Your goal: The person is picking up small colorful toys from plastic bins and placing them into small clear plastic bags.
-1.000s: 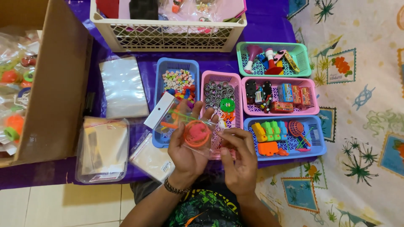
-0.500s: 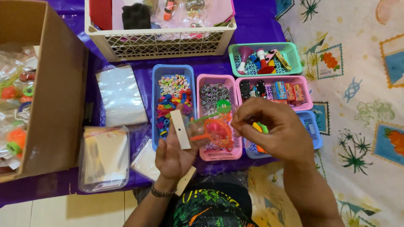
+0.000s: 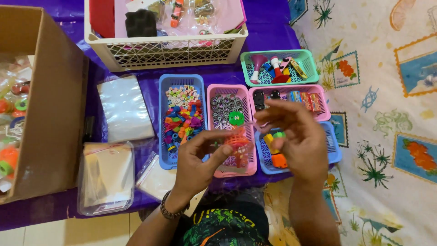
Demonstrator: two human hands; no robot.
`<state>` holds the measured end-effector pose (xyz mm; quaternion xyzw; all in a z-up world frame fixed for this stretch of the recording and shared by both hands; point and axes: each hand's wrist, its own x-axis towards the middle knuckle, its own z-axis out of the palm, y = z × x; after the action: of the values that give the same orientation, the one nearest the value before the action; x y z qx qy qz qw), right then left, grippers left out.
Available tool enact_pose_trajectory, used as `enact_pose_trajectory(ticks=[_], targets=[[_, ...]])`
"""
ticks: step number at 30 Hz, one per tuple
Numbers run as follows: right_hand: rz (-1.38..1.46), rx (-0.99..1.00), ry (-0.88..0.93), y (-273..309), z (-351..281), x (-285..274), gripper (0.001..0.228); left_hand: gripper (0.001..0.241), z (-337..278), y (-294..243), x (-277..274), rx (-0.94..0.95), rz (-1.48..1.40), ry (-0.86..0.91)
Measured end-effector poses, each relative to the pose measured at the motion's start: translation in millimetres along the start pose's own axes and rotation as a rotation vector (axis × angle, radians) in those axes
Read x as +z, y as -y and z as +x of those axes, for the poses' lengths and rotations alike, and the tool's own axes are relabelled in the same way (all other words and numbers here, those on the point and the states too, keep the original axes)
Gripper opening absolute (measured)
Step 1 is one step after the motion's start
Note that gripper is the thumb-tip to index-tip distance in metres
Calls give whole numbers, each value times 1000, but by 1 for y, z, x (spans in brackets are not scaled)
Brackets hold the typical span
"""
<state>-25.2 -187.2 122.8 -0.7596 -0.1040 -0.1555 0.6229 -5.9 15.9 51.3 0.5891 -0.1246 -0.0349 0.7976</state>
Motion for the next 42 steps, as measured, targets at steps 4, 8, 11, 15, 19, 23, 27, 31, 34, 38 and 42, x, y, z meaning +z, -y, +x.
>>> enact_pose_trajectory(ticks=[4, 8, 11, 15, 19, 23, 27, 31, 34, 38, 42], targets=[[56, 113, -16, -23, -31, 33, 69, 30, -9, 14, 4, -39, -49, -42], [44, 129, -161, -32, -34, 45, 25, 29, -11, 19, 3, -95, -116, -36], [68, 106, -191, -34, -36, 48, 21, 33, -11, 18, 3, -116, -148, -25], [78, 111, -209, -35, -33, 48, 20, 24, -5, 12, 7, -37, -96, -63], [64, 137, -259, -26, -30, 52, 20, 21, -7, 2, 18, -21, -81, -111], [-82, 27, -292, -31, -29, 51, 19, 20, -10, 19, 20, -25, -140, -181], [-56, 32, -343, -44, -32, 53, 18, 19, -13, 30, 26, -46, -243, -284], [-29, 44, -351, -52, -30, 52, 15, 23, -6, 18, 21, -81, -302, -243], [-50, 77, -354, -48, -30, 52, 16, 71, -3, 11, 16, -127, -328, -39], [-102, 65, -343, -41, -30, 55, 15, 58, 3, 12, 16, -172, -274, 17], [-89, 60, -354, -40, -32, 56, 18, 33, 6, -18, 27, -239, -381, -83]])
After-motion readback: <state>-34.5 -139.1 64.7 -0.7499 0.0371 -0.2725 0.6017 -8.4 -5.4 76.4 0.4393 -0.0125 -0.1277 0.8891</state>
